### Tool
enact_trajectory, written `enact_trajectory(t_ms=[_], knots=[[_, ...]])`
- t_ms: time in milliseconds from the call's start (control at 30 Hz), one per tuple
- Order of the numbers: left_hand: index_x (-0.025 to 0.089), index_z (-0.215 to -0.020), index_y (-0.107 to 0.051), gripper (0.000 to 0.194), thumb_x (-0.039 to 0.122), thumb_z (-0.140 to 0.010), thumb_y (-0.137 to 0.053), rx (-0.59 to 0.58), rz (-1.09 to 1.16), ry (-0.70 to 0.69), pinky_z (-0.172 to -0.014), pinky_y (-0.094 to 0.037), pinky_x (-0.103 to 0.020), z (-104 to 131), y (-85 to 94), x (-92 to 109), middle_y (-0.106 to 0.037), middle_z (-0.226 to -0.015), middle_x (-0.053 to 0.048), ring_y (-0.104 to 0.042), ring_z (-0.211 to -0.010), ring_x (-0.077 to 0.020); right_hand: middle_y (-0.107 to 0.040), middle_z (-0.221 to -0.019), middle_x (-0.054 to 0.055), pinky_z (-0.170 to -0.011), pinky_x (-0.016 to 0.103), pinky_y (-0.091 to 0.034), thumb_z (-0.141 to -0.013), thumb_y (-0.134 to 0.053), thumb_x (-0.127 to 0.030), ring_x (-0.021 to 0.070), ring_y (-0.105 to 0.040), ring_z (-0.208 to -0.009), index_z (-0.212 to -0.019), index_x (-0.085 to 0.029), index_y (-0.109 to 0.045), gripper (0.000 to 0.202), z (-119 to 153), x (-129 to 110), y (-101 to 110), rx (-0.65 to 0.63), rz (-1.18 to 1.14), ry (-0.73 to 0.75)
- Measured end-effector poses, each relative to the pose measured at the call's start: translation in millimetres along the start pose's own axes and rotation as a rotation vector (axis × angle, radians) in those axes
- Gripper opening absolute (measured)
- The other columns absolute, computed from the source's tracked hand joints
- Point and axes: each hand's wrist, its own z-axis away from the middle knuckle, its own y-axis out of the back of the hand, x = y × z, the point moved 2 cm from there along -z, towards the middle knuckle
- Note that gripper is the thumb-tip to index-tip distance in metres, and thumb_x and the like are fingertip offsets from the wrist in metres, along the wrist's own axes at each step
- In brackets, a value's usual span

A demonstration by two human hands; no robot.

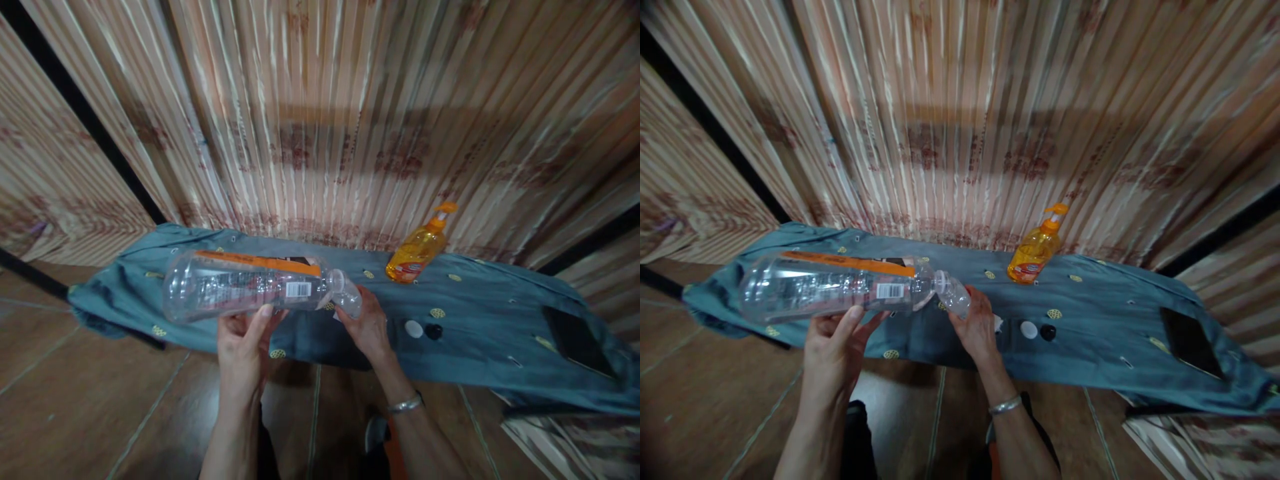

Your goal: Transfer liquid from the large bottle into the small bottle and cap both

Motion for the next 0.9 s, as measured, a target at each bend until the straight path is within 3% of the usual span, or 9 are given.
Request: enact_trajectory(t_ms=[167, 400, 700, 900], knots=[[0.021, -0.084, -0.067, 0.044, 0.039, -0.057, -0.096, -0.013, -0.001, -0.009, -0.089, -0.062, -0.048, -0.5, 1.6, 0.4, -0.072, -0.083, -0.001, -0.074, -0.089, -0.0239, -0.073, -0.116, 0.013, -0.096, 0.051, -0.058, -0.085, -0.064, -0.042, 0.0323, -0.07, -0.108, -0.13, -0.021, -0.058, 0.049, -1.1, 0.0, -1.9, -0.01, 0.007, 0.027], [0.021, -0.095, -0.067, 0.052, 0.038, -0.056, -0.096, -0.016, 0.019, 0.009, -0.087, -0.064, -0.049, -0.3, 2.3, 0.9, -0.075, -0.101, -0.004, -0.074, -0.093, -0.0245, -0.074, -0.115, 0.013, -0.099, 0.054, -0.058, -0.083, -0.066, -0.041, 0.0331, -0.071, -0.108, -0.129, -0.021, -0.058, 0.052, -1.9, 2.0, -2.7, -0.01, 0.004, 0.037], [0.02, -0.097, -0.07, 0.055, 0.04, -0.054, -0.098, -0.046, 0.022, 0.032, -0.081, -0.065, -0.044, -0.6, -1.3, 4.0, -0.076, -0.091, -0.004, -0.076, -0.089, -0.025, -0.074, -0.117, 0.014, -0.1, 0.054, -0.057, -0.084, -0.066, -0.043, 0.0331, -0.072, -0.109, -0.13, -0.019, -0.057, 0.052, -0.5, 3.7, -2.9, 0.0, 0.012, 0.044], [0.019, -0.091, -0.067, 0.056, 0.036, -0.05, -0.101, -0.052, 0.078, 0.058, -0.078, -0.067, -0.043, -5.2, -3.4, 5.3, -0.071, -0.082, 0.001, -0.073, -0.084, -0.0202, -0.074, -0.118, 0.015, -0.099, 0.054, -0.057, -0.083, -0.066, -0.043, 0.0338, -0.071, -0.111, -0.13, -0.019, -0.056, 0.054, -1.6, 5.5, -3.2, -0.01, 0.003, 0.043]])
